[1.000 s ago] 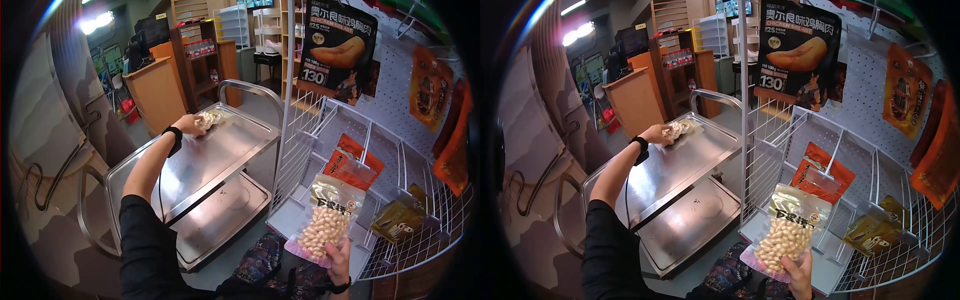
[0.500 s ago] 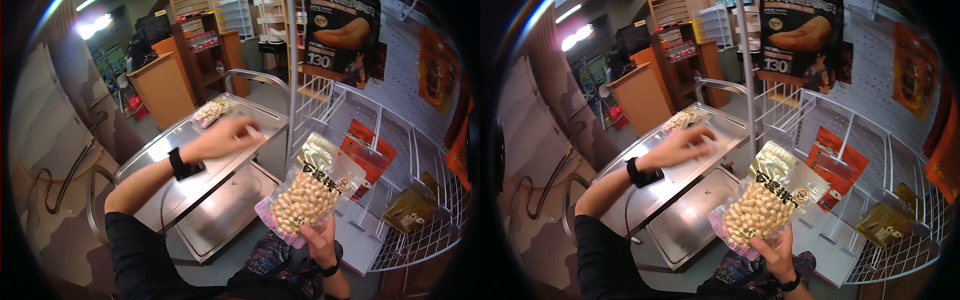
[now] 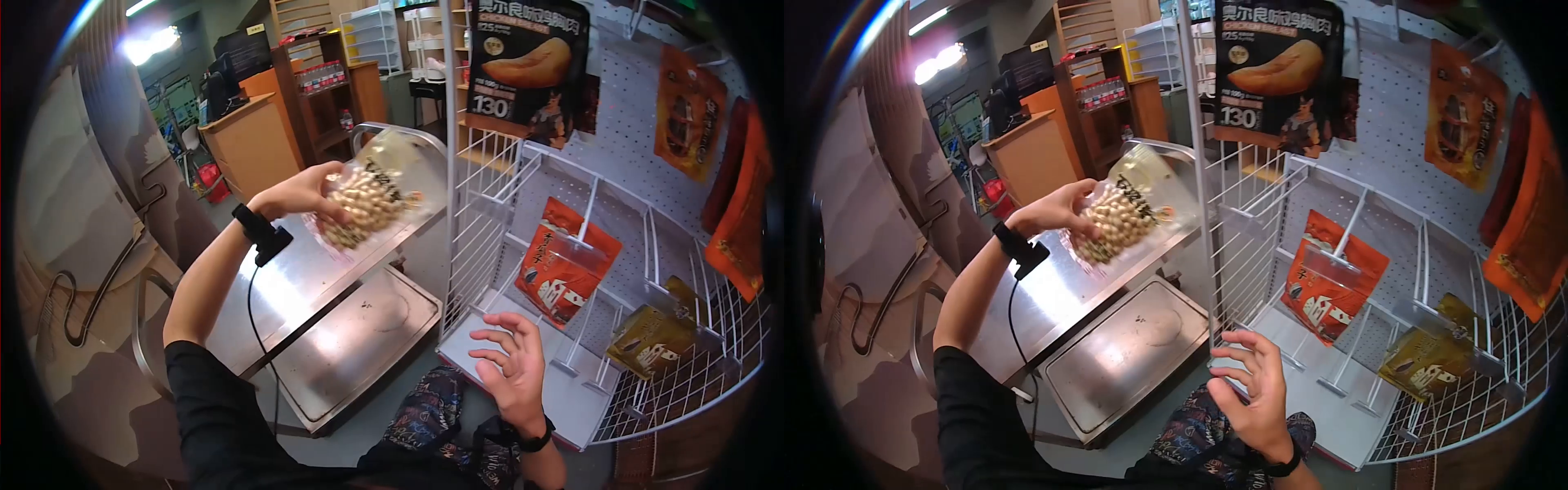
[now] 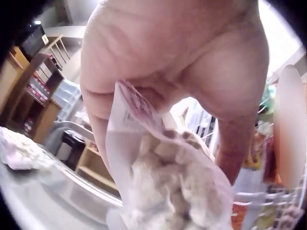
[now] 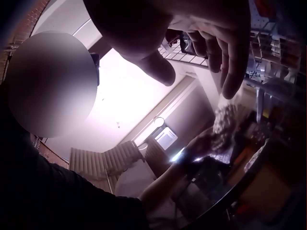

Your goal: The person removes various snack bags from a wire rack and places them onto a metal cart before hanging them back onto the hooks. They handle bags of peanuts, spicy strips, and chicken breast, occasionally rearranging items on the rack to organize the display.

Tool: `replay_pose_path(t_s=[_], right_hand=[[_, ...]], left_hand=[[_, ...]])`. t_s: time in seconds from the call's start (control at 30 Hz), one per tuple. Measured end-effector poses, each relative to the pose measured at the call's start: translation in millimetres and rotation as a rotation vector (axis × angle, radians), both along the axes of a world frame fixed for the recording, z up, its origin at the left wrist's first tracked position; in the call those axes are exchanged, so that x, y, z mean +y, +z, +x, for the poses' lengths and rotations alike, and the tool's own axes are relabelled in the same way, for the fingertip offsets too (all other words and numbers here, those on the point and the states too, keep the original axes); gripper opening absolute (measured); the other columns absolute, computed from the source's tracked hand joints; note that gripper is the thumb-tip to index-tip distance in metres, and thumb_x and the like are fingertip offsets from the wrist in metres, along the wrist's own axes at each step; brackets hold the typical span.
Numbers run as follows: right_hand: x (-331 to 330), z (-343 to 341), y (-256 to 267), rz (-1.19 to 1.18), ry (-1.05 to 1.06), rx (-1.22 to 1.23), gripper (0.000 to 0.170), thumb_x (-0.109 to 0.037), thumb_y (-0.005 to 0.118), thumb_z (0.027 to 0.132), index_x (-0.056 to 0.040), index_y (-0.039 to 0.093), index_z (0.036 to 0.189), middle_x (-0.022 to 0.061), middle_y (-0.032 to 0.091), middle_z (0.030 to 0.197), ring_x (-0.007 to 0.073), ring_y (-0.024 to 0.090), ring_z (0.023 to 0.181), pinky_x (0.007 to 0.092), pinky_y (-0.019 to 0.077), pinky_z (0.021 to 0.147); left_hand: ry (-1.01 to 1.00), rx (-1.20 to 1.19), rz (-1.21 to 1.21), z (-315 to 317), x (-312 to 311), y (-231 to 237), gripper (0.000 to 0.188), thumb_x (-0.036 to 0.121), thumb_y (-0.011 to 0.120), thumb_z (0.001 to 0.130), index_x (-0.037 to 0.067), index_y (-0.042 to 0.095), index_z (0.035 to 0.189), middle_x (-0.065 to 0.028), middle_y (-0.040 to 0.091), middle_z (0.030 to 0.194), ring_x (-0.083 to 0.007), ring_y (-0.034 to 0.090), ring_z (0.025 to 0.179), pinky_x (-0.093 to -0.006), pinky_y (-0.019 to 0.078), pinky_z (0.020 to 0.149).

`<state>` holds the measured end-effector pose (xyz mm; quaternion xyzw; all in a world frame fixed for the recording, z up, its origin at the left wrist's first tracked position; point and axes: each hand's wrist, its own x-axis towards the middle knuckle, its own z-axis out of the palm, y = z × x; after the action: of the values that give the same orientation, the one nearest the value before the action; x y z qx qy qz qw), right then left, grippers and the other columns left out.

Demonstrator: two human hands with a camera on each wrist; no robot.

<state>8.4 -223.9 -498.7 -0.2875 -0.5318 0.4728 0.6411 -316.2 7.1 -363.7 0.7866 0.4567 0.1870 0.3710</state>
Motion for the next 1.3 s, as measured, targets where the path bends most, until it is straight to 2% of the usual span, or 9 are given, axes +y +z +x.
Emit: replay_pose_path(t_s=[0.13,0.23,0.33,0.53,0.63,0.7,0.83,1.13,1.3], right_hand=[[-10,22,2,-0.01,-0.053,-0.008,0.051,0.001,0.062,0.08,0.0014,0.036,0.124,0.0174,0.051,0.119,0.0233,0.058,0.104,0.0321,0.0493,0.084],[-25,39,10,0.028,-0.105,-0.024,0.05,0.001,0.062,0.08,0.0015,0.037,0.123,0.0171,0.053,0.115,0.0232,0.06,0.099,0.0329,0.0501,0.083],[-43,70,18,0.079,-0.208,-0.081,0.05,-0.002,0.064,0.078,0.0014,0.039,0.121,0.0168,0.054,0.114,0.0231,0.061,0.098,0.033,0.0507,0.081],[-56,144,77,0.274,-0.575,-0.283,0.044,-0.01,0.061,0.079,0.0012,0.044,0.118,0.0125,0.054,0.11,0.0188,0.058,0.094,0.0302,0.0491,0.078],[-50,176,122,0.338,-0.72,-0.387,0.034,-0.007,0.059,0.082,0.0017,0.05,0.114,0.0101,0.056,0.11,0.0165,0.056,0.097,0.0293,0.0477,0.081],[-34,197,147,0.344,-0.748,-0.403,0.031,-0.005,0.059,0.083,0.0019,0.052,0.112,0.0096,0.057,0.11,0.0157,0.056,0.099,0.0284,0.0466,0.084],[4,232,179,0.273,-0.733,-0.406,0.034,-0.008,0.063,0.084,0.0034,0.052,0.113,0.0114,0.057,0.112,0.018,0.056,0.103,0.03,0.0452,0.09],[77,262,226,-0.019,-0.946,-0.525,0.07,-0.024,0.075,0.075,0.0115,0.04,0.124,0.0211,0.051,0.125,0.0289,0.052,0.114,0.0372,0.0406,0.096],[96,294,226,-0.145,-0.817,-0.271,0.078,-0.034,0.078,0.075,0.0022,0.039,0.132,0.0174,0.052,0.128,0.0266,0.048,0.121,0.0389,0.0387,0.1]], left_hand=[[0.278,0.317,0.294,-32,84,-47,0.072,0.023,0.085,0.065,-0.003,0.045,0.119,-0.0111,0.061,0.098,-0.0189,0.061,0.091,-0.0284,0.051,0.075],[0.369,0.269,-0.014,-37,111,-50,0.081,0.03,0.085,0.059,-0.003,0.048,0.123,-0.0187,0.061,0.109,-0.0251,0.059,0.104,-0.0334,0.046,0.09],[0.382,0.405,0.181,-59,140,-62,0.084,0.042,0.083,0.056,-0.002,0.055,0.122,-0.0183,0.057,0.123,-0.0278,0.055,0.113,-0.0354,0.043,0.096],[0.329,0.587,0.327,-40,127,-66,0.062,0.042,0.057,0.082,0.003,0.051,0.13,-0.0236,0.057,0.123,-0.0372,0.056,0.112,-0.0399,0.0434,0.096],[0.196,0.4,0.477,-41,134,-93,0.082,0.062,0.071,0.066,0.006,0.055,0.124,-0.0197,0.062,0.114,-0.0347,0.06,0.104,-0.0459,0.048,0.088],[0.167,0.676,0.41,-27,116,-80,0.105,0.066,0.079,0.049,0.006,0.051,0.13,-0.0165,0.051,0.133,-0.0299,0.047,0.125,-0.0389,0.0377,0.104],[0.17,0.498,0.24,-50,117,-85,0.119,0.048,0.088,0.044,0.003,0.036,0.141,-0.0188,0.047,0.137,-0.0287,0.044,0.128,-0.0336,0.0333,0.107],[0.291,0.614,0.3,-39,88,-67,0.128,0.052,0.086,0.045,0.009,0.022,0.147,-0.0245,0.029,0.147,-0.0359,0.03,0.136,-0.0403,0.0284,0.111],[0.149,0.3,0.71,-7,48,-28,0.088,0.027,0.074,0.073,0.004,0.027,0.143,-0.0235,0.035,0.142,-0.0369,0.033,0.133,-0.0398,0.0263,0.111]])
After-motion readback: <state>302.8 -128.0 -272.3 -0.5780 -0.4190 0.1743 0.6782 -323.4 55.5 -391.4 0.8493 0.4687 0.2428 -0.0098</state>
